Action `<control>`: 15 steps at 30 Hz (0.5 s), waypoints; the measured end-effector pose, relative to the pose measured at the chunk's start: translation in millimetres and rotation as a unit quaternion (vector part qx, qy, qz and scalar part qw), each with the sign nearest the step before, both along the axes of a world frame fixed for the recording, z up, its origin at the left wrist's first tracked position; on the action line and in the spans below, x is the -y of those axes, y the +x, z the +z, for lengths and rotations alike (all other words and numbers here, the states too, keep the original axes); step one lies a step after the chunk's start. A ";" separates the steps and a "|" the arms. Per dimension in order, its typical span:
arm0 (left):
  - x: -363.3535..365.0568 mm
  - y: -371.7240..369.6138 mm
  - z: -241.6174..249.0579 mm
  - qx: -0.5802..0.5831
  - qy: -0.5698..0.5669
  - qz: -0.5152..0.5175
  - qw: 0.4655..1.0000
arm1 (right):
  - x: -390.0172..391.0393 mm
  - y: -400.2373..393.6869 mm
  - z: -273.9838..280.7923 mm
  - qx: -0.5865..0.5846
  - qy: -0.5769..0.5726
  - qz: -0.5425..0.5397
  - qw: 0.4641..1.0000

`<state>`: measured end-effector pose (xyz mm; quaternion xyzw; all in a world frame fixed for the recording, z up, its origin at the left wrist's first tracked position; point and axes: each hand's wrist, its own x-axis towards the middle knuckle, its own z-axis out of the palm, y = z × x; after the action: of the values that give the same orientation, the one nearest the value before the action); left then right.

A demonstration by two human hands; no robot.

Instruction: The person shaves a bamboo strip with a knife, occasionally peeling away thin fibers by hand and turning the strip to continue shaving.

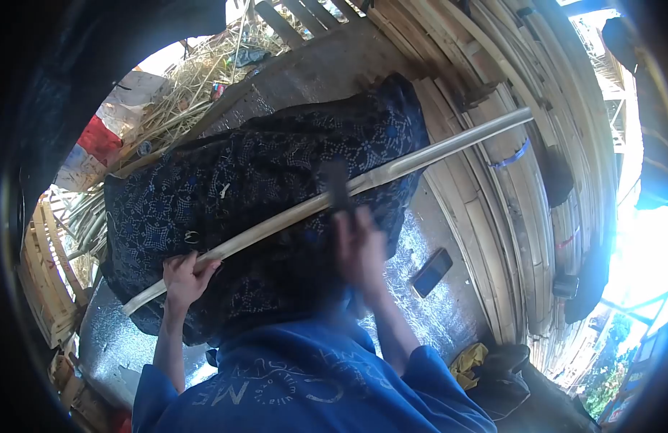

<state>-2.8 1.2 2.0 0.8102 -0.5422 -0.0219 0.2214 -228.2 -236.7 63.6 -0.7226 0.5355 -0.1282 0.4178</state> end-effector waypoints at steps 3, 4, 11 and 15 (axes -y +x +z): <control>-1.1 0.3 0.3 0.021 -0.025 -0.009 0.999 | -8.5 4.3 3.6 0.074 -0.002 0.060 0.995; -5.5 -1.8 1.0 0.015 -0.015 -0.013 1.000 | -8.4 0.3 19.0 0.078 0.097 0.040 0.991; -2.6 -0.6 -0.6 0.009 -0.011 -0.002 1.000 | 4.0 -2.0 -1.3 0.009 -0.163 0.029 0.986; -0.7 -1.0 -0.9 0.019 -0.033 0.000 0.999 | 8.4 0.4 41.4 0.117 0.113 -0.075 0.984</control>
<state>-3.8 1.9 1.1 0.8028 -0.5465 0.0115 0.2380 -227.8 -245.1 105.1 -0.6086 0.5471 -0.1816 0.5452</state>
